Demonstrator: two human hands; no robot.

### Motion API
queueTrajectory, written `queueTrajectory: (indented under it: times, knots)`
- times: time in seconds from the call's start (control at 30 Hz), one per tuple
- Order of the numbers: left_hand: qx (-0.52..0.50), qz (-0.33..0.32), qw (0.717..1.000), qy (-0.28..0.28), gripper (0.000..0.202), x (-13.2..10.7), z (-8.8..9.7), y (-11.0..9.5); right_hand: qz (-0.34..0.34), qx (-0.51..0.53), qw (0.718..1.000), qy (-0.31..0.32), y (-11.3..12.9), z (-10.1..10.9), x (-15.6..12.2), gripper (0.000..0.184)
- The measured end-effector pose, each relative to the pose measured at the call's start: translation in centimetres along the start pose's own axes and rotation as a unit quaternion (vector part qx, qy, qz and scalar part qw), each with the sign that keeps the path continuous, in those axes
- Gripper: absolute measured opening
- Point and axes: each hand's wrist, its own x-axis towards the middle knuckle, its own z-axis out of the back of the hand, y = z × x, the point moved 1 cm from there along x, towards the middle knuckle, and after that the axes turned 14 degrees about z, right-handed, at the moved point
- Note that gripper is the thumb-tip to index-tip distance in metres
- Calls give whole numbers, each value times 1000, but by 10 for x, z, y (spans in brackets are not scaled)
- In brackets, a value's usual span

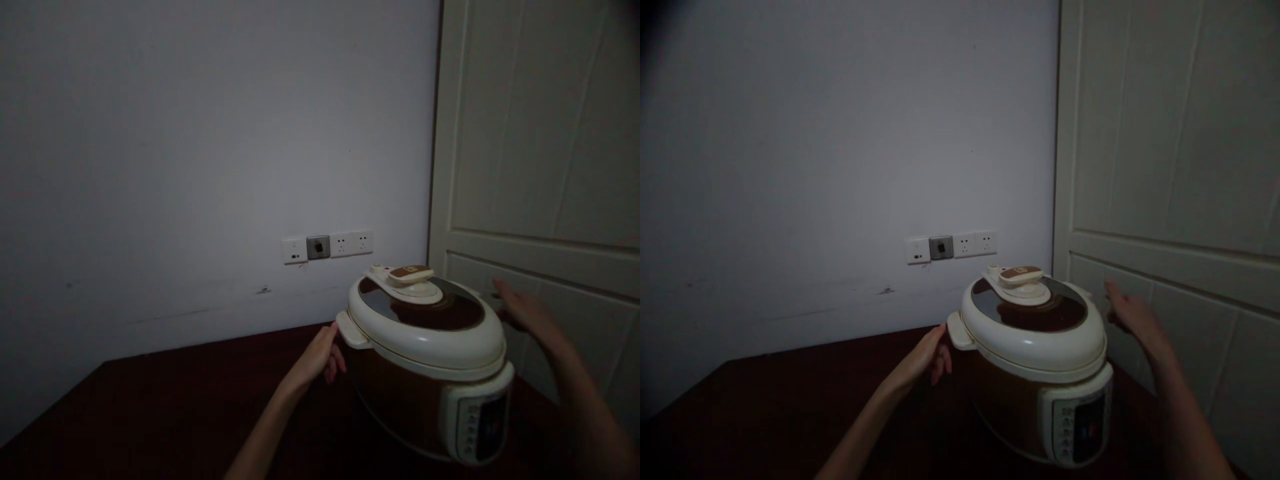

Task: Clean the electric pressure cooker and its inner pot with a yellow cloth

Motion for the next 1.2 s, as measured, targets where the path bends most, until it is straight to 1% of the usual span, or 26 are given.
queueTrajectory:
  times: [0.03,0.07,0.1,0.13,0.17,0.2,0.23,0.27,0.3,0.33,0.37,0.43,0.47,0.5,0.57,0.6,0.67,0.73,0.83,0.9,0.97,1.07,1.13,1.2]
  knots:
    - [7,8,1000,-8,69,-1,9,6,20,-110,994,-19,8,11,-4,36]
    - [16,20,999,-22,68,-3,20,14,60,-176,982,-45,18,20,-10,32]
    - [29,32,998,-43,65,-4,31,22,97,-213,970,-58,31,26,-18,29]
    - [51,46,995,-71,63,-6,44,30,123,-224,964,-71,46,30,-28,28]
    - [90,61,988,-108,59,-7,57,40,136,-219,964,-65,61,29,-40,28]
    - [147,71,975,-150,55,-10,70,49,145,-199,968,-42,77,25,-54,31]
    - [222,80,951,-200,49,-13,82,59,162,-175,971,-9,93,17,-70,32]
    - [296,90,919,-244,42,-16,94,68,183,-132,974,36,107,5,-87,33]
    - [333,99,899,-267,36,-21,104,77,206,-92,972,65,121,-11,-107,34]
    - [363,109,880,-285,31,-26,112,86,234,-53,965,107,132,-29,-129,34]
    - [381,117,869,-295,29,-31,118,94,261,-29,951,163,141,-49,-152,35]
    - [406,128,852,-306,33,-42,126,108,296,-48,906,299,151,-91,-202,33]
    - [421,133,842,-311,37,-47,128,114,315,-78,875,360,154,-111,-228,33]
    - [435,137,832,-316,41,-52,129,120,331,-112,845,404,155,-129,-252,33]
    - [459,145,816,-320,49,-59,130,132,356,-169,795,461,157,-158,-295,39]
    - [468,149,810,-320,53,-62,130,138,365,-184,779,476,158,-169,-314,42]
    - [492,151,796,-319,61,-65,131,151,376,-186,769,482,160,-184,-344,49]
    - [515,153,783,-313,68,-68,133,163,379,-177,766,488,160,-195,-366,58]
    - [524,166,778,-304,70,-72,136,177,373,-176,760,502,146,-210,-383,67]
    - [518,169,781,-306,69,-73,137,183,368,-188,764,495,128,-220,-382,69]
    - [518,161,779,-313,68,-73,137,187,354,-208,775,480,106,-230,-372,68]
    - [519,154,778,-319,68,-73,137,189,310,-232,792,472,77,-240,-347,71]
    - [520,152,777,-322,68,-73,137,190,291,-239,793,478,64,-244,-329,72]
    - [518,150,778,-323,68,-73,137,191,283,-243,788,489,54,-246,-313,72]
